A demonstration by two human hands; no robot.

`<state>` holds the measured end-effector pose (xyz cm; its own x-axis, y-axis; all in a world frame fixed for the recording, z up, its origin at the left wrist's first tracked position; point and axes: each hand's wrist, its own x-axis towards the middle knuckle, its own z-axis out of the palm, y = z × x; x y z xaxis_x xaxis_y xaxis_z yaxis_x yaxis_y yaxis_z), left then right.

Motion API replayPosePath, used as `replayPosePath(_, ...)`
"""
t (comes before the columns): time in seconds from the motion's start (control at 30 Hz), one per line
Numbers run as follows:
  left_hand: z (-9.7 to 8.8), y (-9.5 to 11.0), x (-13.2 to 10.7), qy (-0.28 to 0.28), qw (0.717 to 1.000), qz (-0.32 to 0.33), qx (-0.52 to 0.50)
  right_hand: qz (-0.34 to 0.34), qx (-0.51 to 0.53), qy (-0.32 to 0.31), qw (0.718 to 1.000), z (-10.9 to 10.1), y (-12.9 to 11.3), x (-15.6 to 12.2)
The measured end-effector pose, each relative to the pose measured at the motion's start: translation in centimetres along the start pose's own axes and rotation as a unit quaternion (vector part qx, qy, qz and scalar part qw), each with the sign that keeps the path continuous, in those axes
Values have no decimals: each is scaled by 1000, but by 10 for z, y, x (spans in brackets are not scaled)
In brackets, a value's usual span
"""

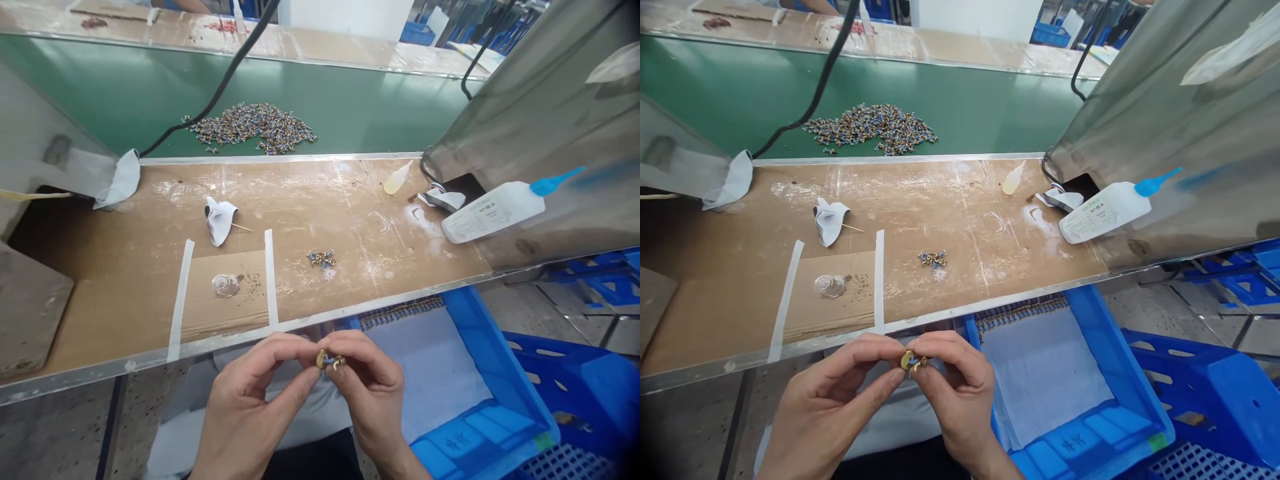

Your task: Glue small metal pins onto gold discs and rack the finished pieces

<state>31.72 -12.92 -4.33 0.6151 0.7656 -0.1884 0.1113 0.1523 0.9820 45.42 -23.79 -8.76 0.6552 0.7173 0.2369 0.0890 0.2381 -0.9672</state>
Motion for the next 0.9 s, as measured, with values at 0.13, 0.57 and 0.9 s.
replayPosePath(0.13,5,0,0,8,1000,-9,9,6,13,9,1000,-4,3,-2)
replayPosePath(0.57,2,-19,-5,52,991,-88,89,137,-167,151,965,-95,41,-16)
replayPosePath(0.9,-16,-44,-7,41,982,-113,146,247,-347,96,900,-162,167,-65)
